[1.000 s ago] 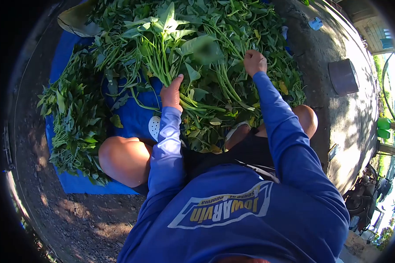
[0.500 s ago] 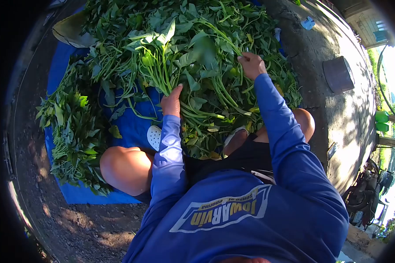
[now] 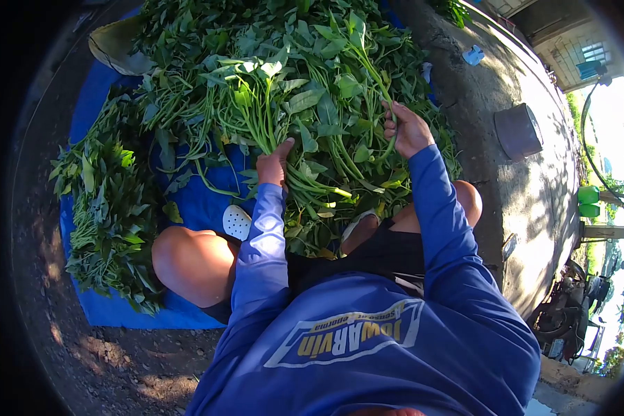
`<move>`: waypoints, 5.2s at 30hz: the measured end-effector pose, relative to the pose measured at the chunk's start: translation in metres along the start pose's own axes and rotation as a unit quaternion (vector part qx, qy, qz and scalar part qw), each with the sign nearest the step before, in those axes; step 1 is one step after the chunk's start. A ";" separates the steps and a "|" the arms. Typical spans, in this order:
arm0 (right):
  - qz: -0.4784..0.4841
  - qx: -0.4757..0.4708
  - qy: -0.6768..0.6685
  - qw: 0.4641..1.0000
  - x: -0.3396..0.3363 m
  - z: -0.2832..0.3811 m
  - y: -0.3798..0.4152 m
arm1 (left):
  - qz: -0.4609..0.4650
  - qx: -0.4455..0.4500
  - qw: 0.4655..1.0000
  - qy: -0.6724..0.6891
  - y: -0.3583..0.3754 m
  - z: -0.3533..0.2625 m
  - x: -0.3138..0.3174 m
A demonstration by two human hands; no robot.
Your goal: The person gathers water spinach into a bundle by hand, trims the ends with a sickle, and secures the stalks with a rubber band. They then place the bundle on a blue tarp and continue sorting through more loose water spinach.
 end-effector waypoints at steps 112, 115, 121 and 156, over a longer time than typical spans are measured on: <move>0.021 -0.225 0.435 0.871 0.097 -0.181 0.054 | 0.018 -0.114 0.993 0.007 0.008 0.060 -0.009; 0.039 -0.112 0.256 0.959 0.079 -0.180 0.052 | 0.014 -0.110 0.992 0.053 -0.018 0.061 -0.018; -0.043 -0.193 0.284 0.938 0.041 -0.094 0.073 | 0.038 0.027 0.999 -0.002 -0.019 -0.037 -0.021; -0.100 -0.103 0.404 0.903 -0.047 -0.131 -0.066 | -0.020 0.000 0.999 0.032 0.017 -0.058 -0.009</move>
Point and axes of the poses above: each hand's wrist, its own y-axis away from the middle knuckle, its own x-axis out of the palm, z = x × y, the point moved 8 cm from there along -y, towards the middle knuckle, and after that the axes turned 14 degrees about -z, right-handed, at the moved point
